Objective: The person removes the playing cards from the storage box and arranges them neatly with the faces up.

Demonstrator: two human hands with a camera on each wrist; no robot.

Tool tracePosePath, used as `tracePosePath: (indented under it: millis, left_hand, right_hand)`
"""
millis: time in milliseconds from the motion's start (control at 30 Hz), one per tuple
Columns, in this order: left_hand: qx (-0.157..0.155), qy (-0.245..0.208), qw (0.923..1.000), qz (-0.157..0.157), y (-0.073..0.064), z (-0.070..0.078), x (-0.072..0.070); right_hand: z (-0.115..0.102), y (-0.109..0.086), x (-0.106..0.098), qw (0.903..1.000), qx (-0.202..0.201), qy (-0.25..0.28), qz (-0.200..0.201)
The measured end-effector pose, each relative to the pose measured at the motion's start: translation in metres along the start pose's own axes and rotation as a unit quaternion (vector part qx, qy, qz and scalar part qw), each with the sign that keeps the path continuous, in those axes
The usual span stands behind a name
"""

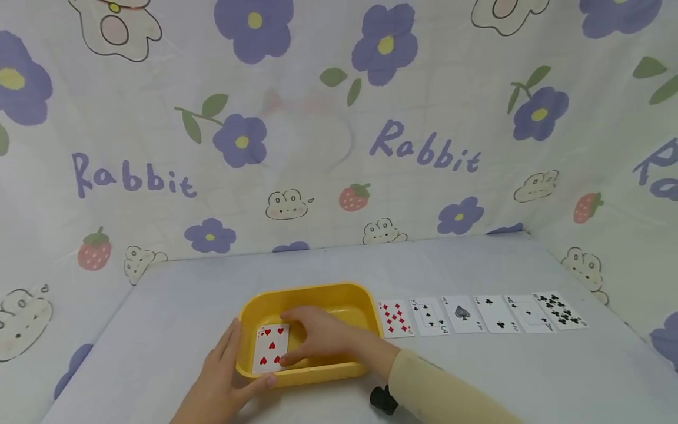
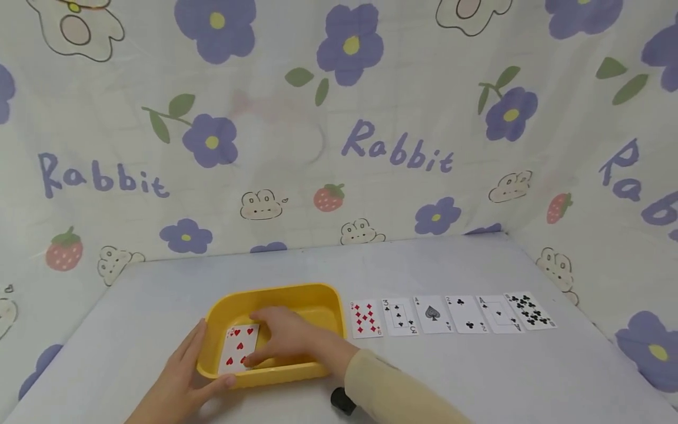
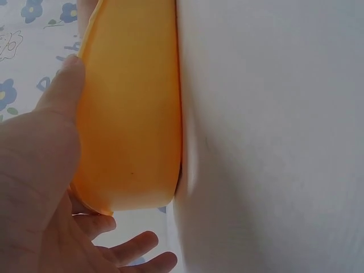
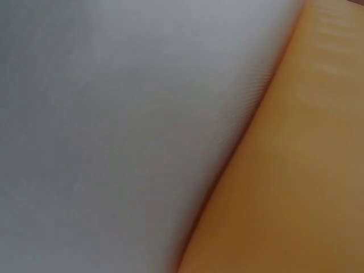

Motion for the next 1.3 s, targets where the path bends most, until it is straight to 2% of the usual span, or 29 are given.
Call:
tracePosePath:
  millis: [100, 233, 400, 500, 700, 1033, 1133, 1300]
  left_hand:
    - [0.005, 0.006, 1.0, 0.003, -0.001, -0.0018, -0.001]
    - [0.013, 0.006, 0.9999, 0.007, -0.001, -0.0033, -0.0013]
    - [-0.008, -0.003, 0.9999, -0.009, 0.0009, -0.0028, 0.0011]
    - [-0.011, -0.005, 0.9998, -0.013, 0.0016, -0.0026, 0.0021]
    - [-0.018, -0.005, 0.9997, -0.017, 0.0015, -0.0043, 0.0035]
    - [-0.018, -0.013, 0.9996, -0.014, -0.0001, -0.0058, 0.002]
    - [-0.021, -0.013, 0.9996, -0.015, 0.001, -0.0049, 0.0022]
    - [-0.008, -0.016, 0.9997, -0.014, 0.002, -0.0038, 0.0026]
  right_hand:
    - [0.0004, 0.0018, 0.0022, 0.9994, 0.003, -0.034, -0.009]
    - [0.0007, 0.0021, 0.0028, 0.9987, -0.003, -0.049, -0.015]
    - [0.0001, -0.0004, 0.0034, 0.9955, -0.029, -0.085, -0.03]
    - [0.0001, -0.0007, 0.0036, 0.994, -0.031, -0.1, -0.032]
    - [0.0013, -0.0001, 0.004, 0.9945, -0.022, -0.101, -0.019]
    - [-0.0058, 0.0067, 0.0074, 0.9946, -0.016, -0.097, 0.034]
    - [-0.0061, 0.0085, 0.0064, 0.9957, -0.011, -0.083, 0.038]
    - [-0.0044, 0.0088, 0.0059, 0.9967, -0.011, -0.072, 0.035]
Point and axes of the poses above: each hand's wrist, its own y-axis towards the middle knuckle, its own x-axis out of the palm, z = x × y, the point moved 3 cm from there along y, towards the middle knuckle, and after that the axes turned 13 degrees about x, right-handed, at the moved point
